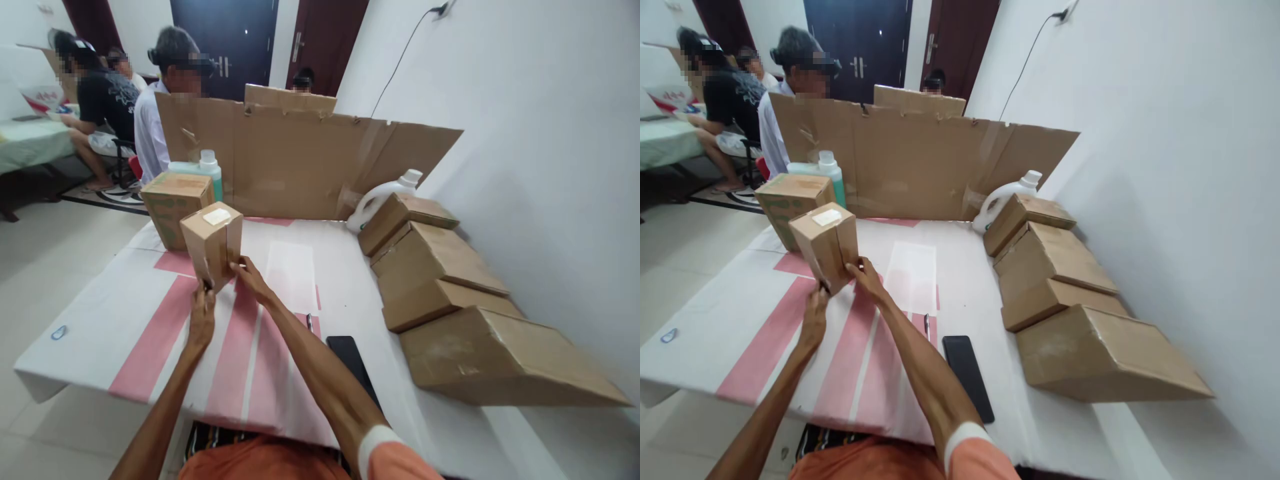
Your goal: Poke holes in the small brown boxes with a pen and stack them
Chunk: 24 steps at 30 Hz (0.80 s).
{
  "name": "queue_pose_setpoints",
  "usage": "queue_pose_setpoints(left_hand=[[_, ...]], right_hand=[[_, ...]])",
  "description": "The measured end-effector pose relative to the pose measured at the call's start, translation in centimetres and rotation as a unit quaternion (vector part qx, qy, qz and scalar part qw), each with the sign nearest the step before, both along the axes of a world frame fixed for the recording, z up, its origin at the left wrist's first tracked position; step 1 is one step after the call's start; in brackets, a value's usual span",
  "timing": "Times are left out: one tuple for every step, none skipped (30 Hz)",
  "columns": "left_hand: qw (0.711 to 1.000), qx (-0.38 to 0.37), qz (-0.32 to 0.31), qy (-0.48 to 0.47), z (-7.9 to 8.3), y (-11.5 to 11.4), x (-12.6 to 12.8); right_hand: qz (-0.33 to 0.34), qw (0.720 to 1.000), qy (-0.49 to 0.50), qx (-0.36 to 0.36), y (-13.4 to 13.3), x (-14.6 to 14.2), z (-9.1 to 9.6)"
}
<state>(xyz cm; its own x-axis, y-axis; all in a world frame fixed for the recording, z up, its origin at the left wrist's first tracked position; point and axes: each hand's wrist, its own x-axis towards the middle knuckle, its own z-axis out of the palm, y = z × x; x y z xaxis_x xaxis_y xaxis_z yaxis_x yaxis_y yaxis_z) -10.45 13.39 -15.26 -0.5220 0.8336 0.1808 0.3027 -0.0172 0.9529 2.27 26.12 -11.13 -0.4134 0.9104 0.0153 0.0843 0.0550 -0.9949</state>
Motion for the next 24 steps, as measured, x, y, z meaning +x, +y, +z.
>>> queue_pose_setpoints(left_hand=[[1.000, -0.013, 0.006, 0.008, -0.2, -1.4, 1.1], [1.000, -0.024, 0.010, 0.013, -0.3, -2.9, 2.3], [0.999, -0.031, 0.009, 0.021, -0.4, -4.6, 3.5], [0.999, -0.033, 0.004, 0.034, -0.6, -6.3, 4.7], [0.998, -0.030, -0.004, 0.055, -0.7, -8.1, 5.8], [0.996, -0.021, -0.015, 0.089, -0.7, -10.0, 7.0], [0.992, -0.011, -0.028, 0.123, -0.7, -11.8, 8.0], [0.987, 0.001, -0.042, 0.158, -0.6, -13.4, 9.0], [0.980, 0.014, -0.056, 0.192, -0.3, -14.9, 9.8], [0.972, 0.027, -0.069, 0.225, 0.1, -16.2, 10.6], [0.961, 0.042, -0.078, 0.262, 0.7, -17.2, 11.3], [0.948, 0.059, -0.080, 0.304, 1.3, -18.0, 11.9], [0.932, 0.077, -0.075, 0.346, 2.0, -18.6, 12.4], [0.915, 0.097, -0.066, 0.385, 2.7, -19.0, 12.9], [0.900, 0.118, -0.056, 0.416, 3.4, -19.3, 13.4], [0.889, 0.136, -0.050, 0.435, 4.0, -19.3, 13.8], [0.882, 0.151, -0.052, 0.444, 4.5, -19.3, 14.1], [0.879, 0.161, -0.062, 0.445, 4.8, -19.1, 14.3], [0.879, 0.165, -0.075, 0.441, 4.9, -18.8, 14.4], [0.881, 0.164, -0.087, 0.434, 4.9, -18.4, 14.4], [0.885, 0.160, -0.097, 0.426, 4.8, -18.0, 14.3], [0.888, 0.155, -0.104, 0.420, 4.6, -17.6, 14.0], [0.890, 0.149, -0.110, 0.416, 4.3, -17.2, 13.7], [0.892, 0.143, -0.117, 0.413, 4.0, -16.9, 13.3]], right_hand=[[0.003, 1.000, 0.002, 0.005, -1.3, 1.5, -0.3], [0.002, 1.000, 0.006, 0.012, -2.9, 3.1, -0.6], [-0.002, 1.000, 0.009, 0.017, -4.7, 4.8, -0.9], [-0.007, 1.000, 0.015, 0.020, -6.6, 6.5, -1.2], [-0.011, 0.999, 0.030, 0.021, -8.6, 8.0, -1.5], [-0.014, 0.999, 0.050, 0.014, -10.4, 9.5, -1.6], [-0.017, 0.997, 0.072, 0.006, -12.1, 10.8, -1.7], [-0.022, 0.995, 0.095, -0.004, -13.6, 11.9, -1.6], [-0.030, 0.993, 0.116, -0.015, -14.8, 13.0, -1.5], [-0.038, 0.990, 0.133, -0.024, -15.7, 13.8, -1.4], [-0.043, 0.988, 0.147, -0.031, -16.5, 14.6, -1.2], [-0.046, 0.986, 0.158, -0.038, -17.0, 15.2, -1.0], [-0.048, 0.984, 0.167, -0.043, -17.4, 15.7, -0.8], [-0.046, 0.983, 0.173, -0.045, -17.6, 16.1, -0.6], [-0.044, 0.983, 0.175, -0.047, -17.8, 16.4, -0.4], [-0.044, 0.983, 0.173, -0.047, -17.9, 16.7, -0.1], [-0.046, 0.984, 0.166, -0.048, -18.0, 16.9, 0.0], [-0.047, 0.985, 0.156, -0.049, -18.0, 17.1, 0.2], [-0.049, 0.987, 0.143, -0.049, -18.1, 17.3, 0.3], [-0.053, 0.989, 0.129, -0.046, -18.2, 17.4, 0.4], [-0.057, 0.991, 0.117, -0.043, -18.4, 17.6, 0.4], [-0.063, 0.991, 0.109, -0.041, -18.6, 17.8, 0.3], [-0.068, 0.991, 0.107, -0.043, -18.8, 18.0, 0.1], [-0.072, 0.990, 0.111, -0.049, -19.0, 18.1, -0.2]])
